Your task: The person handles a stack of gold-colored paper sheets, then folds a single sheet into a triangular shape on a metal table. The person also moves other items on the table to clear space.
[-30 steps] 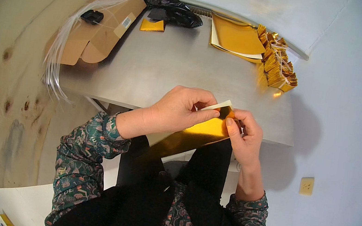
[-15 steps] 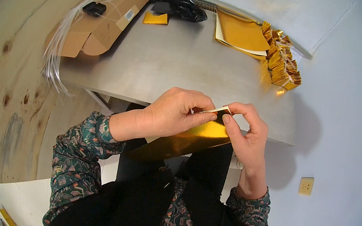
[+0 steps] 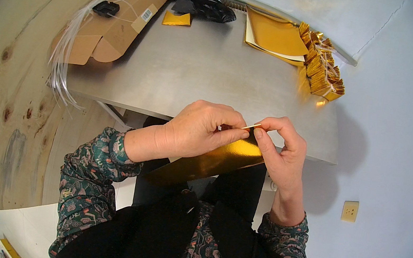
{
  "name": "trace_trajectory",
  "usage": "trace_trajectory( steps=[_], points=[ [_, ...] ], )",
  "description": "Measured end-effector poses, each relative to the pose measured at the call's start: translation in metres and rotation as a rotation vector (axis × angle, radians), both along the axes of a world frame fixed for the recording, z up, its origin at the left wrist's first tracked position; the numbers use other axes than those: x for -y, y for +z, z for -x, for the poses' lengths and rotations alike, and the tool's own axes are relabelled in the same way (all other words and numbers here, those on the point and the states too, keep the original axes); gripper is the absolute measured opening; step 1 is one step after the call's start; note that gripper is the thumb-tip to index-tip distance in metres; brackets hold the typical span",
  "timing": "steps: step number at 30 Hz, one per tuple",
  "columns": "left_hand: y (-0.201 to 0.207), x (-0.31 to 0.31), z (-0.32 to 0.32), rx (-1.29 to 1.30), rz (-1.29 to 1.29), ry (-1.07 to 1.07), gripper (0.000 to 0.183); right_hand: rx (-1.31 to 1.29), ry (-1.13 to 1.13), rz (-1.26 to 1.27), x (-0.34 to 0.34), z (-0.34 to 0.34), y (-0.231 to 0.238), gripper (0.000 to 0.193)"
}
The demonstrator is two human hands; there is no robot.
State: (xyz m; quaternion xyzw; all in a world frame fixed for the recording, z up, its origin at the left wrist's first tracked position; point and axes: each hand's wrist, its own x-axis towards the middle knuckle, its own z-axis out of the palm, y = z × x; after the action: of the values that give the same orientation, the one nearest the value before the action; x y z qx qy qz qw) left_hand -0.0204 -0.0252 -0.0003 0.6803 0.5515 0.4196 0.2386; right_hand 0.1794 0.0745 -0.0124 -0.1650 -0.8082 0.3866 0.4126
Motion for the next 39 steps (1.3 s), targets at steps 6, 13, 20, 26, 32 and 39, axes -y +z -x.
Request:
trace_trajectory(
  steps=[6, 13, 20, 26, 32, 39],
  points=[
    [-0.0002, -0.0008, -0.0006, -0.027, -0.003, 0.003, 0.016, 0.004, -0.014, 0.032, 0.0006, 0.0004, -0.0015, 0.009],
    [-0.0003, -0.0004, -0.0017, -0.059, -0.022, 0.005, 0.017, -0.005, -0.015, 0.030, -0.0002, 0.0003, -0.0033, 0.009],
    [-0.0021, -0.0011, -0.0029, -0.054, -0.026, -0.001, 0.015, -0.010, -0.006, 0.057, -0.0004, -0.0001, -0.0036, 0.008],
    [-0.0021, -0.0006, -0.0037, -0.057, -0.024, -0.001, 0.016, -0.015, -0.013, 0.071, 0.0003, -0.0001, -0.0033, 0.009],
    [-0.0017, -0.0009, -0.0047, -0.070, -0.032, 0.002, 0.017, -0.008, -0.010, 0.066, 0.0001, -0.0015, -0.0031, 0.009],
    [-0.0014, -0.0013, -0.0056, -0.082, -0.024, 0.007, 0.017, -0.004, 0.002, 0.084, -0.0007, -0.0027, -0.0031, 0.008]
  ],
)
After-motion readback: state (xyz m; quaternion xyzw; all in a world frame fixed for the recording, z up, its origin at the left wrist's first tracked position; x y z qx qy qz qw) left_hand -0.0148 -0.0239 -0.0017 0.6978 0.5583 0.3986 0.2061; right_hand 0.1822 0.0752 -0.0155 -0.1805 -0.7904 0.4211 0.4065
